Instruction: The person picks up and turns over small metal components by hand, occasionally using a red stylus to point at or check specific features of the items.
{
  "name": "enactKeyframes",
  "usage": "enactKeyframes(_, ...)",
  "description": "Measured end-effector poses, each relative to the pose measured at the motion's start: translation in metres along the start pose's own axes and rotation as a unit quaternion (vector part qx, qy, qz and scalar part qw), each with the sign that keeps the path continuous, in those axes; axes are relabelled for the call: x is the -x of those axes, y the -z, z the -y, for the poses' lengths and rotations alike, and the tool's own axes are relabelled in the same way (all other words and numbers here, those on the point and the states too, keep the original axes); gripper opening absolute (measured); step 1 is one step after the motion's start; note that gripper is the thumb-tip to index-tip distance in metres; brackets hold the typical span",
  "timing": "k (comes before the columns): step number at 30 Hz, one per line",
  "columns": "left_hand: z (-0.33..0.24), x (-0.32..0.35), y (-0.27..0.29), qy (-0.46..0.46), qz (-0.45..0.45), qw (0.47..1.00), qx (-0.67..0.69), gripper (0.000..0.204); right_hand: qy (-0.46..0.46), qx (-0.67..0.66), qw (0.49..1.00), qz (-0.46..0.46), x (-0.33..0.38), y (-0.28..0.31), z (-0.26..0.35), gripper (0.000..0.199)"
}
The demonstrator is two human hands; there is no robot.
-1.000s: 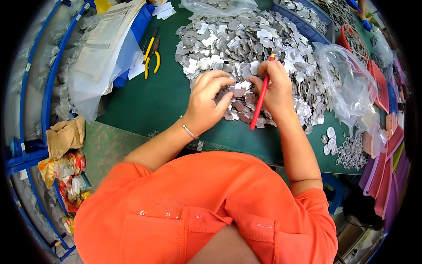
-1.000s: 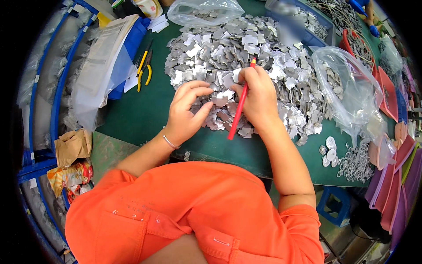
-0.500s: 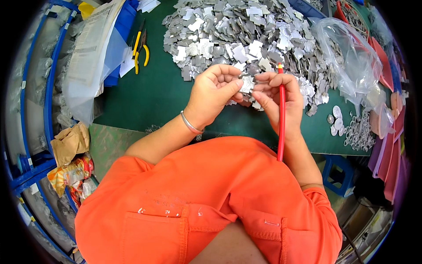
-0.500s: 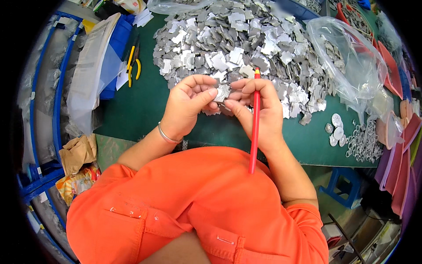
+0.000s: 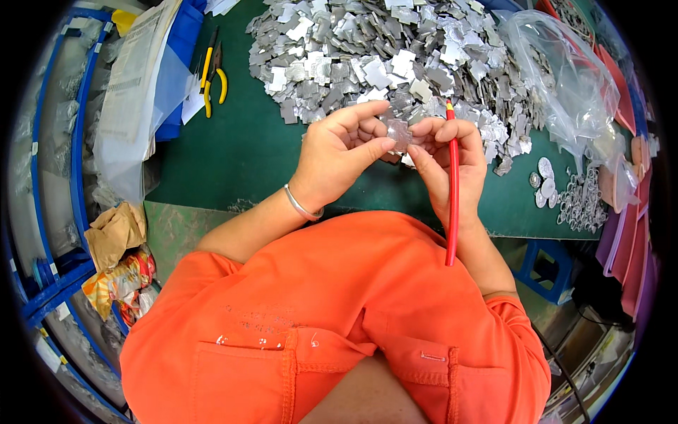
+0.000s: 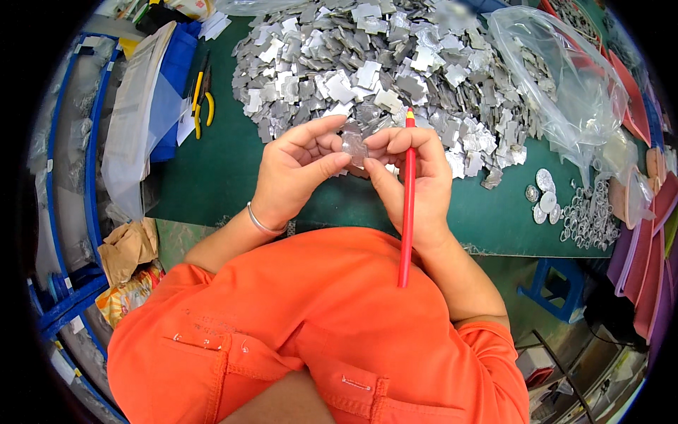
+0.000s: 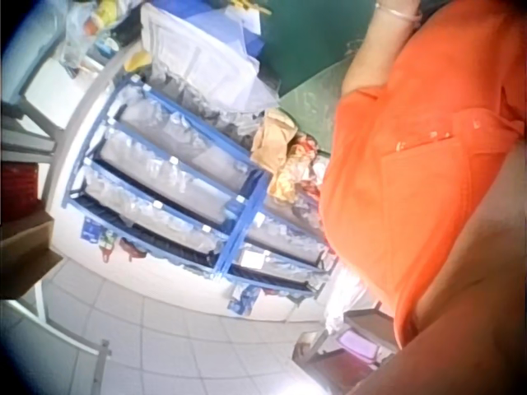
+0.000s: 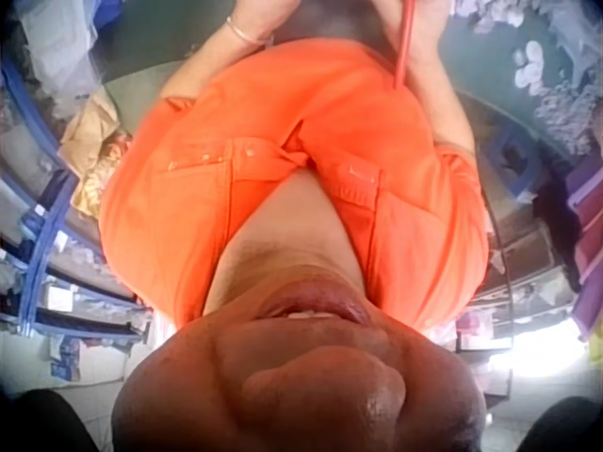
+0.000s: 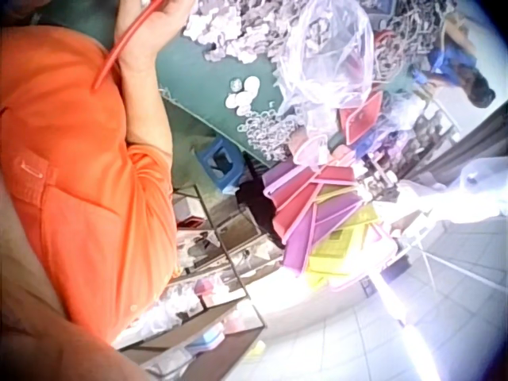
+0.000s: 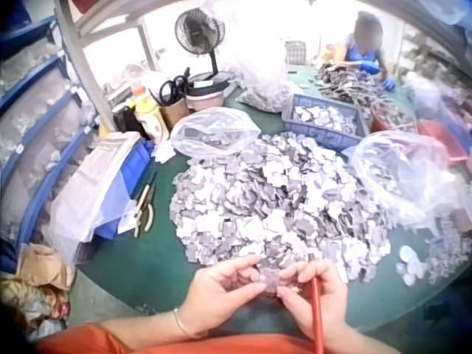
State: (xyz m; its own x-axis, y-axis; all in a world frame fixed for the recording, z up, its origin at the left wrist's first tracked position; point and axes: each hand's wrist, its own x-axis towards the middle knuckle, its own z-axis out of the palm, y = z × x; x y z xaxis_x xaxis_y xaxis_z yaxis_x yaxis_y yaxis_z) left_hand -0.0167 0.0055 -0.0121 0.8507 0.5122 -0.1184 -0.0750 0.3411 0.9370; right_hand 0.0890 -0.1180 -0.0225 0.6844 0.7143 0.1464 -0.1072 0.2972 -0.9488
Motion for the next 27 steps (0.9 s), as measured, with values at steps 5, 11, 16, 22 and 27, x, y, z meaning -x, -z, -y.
enactKeyframes(5,-0.0031,-0.0021,0.0025,0.036,0.017,0.999,-0.018,0.027,0.028,0.018,0.999,-0.01,0.0015,-0.0034,0.0044,0.03)
enactKeyframes(11,0.0002,-0.0015,0.0054,0.104,0.028,0.99,0.089,0.017,0.018,0.003,1.0,-0.014,0.0011,-0.0034,0.0066,0.031)
enactKeyframes(16,0.0006,-0.0015,0.0044,0.103,0.035,0.988,0.107,0.015,0.047,0.044,0.998,-0.006,0.002,-0.0023,0.0077,0.031)
enactKeyframes(22,0.0019,-0.0028,0.0041,0.078,0.047,0.99,0.106,0.014,0.095,0.059,0.994,0.011,0.0022,-0.0029,0.0074,0.03)
enactKeyframes(27,-0.003,-0.0027,0.0019,0.094,0.031,0.982,0.161,0.016,0.147,0.118,0.98,0.059,-0.0059,0.0052,0.0093,0.029)
